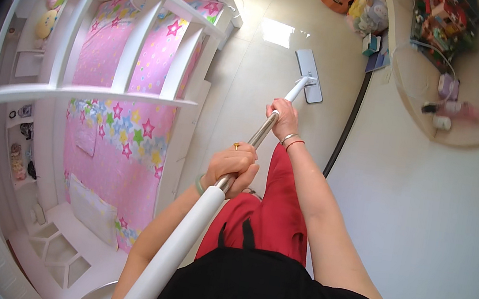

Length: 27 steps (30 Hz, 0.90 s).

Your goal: The person mops the tiled floor of a bedroom using a flat mop. They briefly pause to move a ukulele and a charging cable out of the way before continuing to mop around the bed and other furniture.

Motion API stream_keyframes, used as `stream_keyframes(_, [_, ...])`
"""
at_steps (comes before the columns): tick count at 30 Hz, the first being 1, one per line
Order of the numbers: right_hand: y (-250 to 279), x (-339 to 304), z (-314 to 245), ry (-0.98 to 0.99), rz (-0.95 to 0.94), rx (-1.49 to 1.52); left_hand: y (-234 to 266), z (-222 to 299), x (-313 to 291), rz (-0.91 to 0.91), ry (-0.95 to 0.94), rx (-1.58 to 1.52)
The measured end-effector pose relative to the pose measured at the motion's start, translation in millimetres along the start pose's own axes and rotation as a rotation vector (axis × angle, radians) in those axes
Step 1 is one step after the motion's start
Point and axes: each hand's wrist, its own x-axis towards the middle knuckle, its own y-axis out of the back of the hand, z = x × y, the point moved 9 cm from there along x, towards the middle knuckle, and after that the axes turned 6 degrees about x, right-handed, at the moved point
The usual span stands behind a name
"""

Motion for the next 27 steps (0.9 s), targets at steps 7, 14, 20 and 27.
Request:
stream_keyframes(7, [18.0, 140.9, 67.6, 0.010, -0.060, 0.048, 7.2, -68.5, 129.7, 0.069, 0.039, -0.005])
stream_keyframes(14, [-19.9, 249.0, 81.7, 0.065, -0.207, 0.055, 48.5, -117.8, 197.3, 0.190, 0.084, 0.034])
stream_keyframes(20, [-70.9, 328.2, 67.7, 0.187, -0.364, 0.019, 89.7, -162.9, 215.3, 0.390, 0.139, 0.086])
stream_keyframes(27, [-122.2, 319.3, 62.5, 0.225, -0.604, -0.174, 105.1, -182.7, 163.6, 0.533, 0.169, 0.107])
